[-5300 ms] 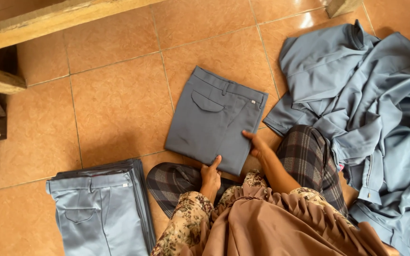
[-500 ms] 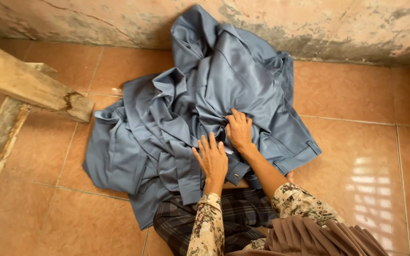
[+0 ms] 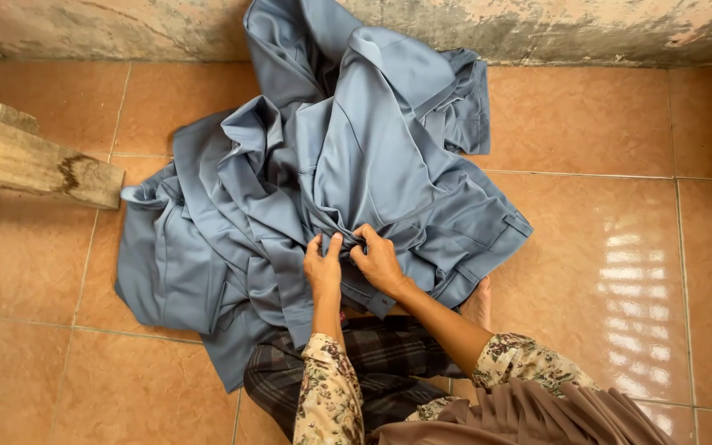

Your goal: Folding blue pants into neat rectangles and stacking them on the floor.

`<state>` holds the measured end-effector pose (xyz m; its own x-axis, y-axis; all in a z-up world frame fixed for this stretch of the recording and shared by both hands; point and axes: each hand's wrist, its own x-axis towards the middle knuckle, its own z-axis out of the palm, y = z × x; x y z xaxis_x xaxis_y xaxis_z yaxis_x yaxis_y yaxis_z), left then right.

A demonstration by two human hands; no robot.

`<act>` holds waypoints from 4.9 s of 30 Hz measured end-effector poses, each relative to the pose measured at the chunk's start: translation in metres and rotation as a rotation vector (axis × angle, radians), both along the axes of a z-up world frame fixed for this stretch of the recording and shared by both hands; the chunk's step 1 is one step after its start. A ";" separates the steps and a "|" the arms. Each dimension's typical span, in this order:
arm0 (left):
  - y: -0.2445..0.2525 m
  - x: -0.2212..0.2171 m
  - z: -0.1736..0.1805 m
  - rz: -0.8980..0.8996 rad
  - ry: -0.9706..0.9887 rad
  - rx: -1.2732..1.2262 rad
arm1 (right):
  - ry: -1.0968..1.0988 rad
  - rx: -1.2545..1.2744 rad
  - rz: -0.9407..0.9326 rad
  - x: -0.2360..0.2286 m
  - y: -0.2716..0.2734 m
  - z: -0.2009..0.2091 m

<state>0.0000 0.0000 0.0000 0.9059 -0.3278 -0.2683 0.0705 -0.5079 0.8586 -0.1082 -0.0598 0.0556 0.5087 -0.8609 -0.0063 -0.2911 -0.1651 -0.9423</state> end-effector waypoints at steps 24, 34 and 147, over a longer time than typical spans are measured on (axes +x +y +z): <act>0.072 0.004 0.091 0.204 -0.410 -0.227 | 0.844 -0.071 0.020 -0.193 -0.239 -0.101; 0.068 -0.125 0.114 -0.282 -0.287 -0.363 | 0.269 0.628 0.090 -0.190 -0.182 0.001; 0.839 -0.074 0.015 1.510 -0.385 -1.084 | -0.459 -1.474 1.114 0.172 0.310 0.105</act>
<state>-0.0737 0.8392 0.0147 0.5086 0.8207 -0.2604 -0.3681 0.4807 0.7959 0.0640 0.2501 0.1602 0.5067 0.6189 0.6002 0.6954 -0.7049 0.1398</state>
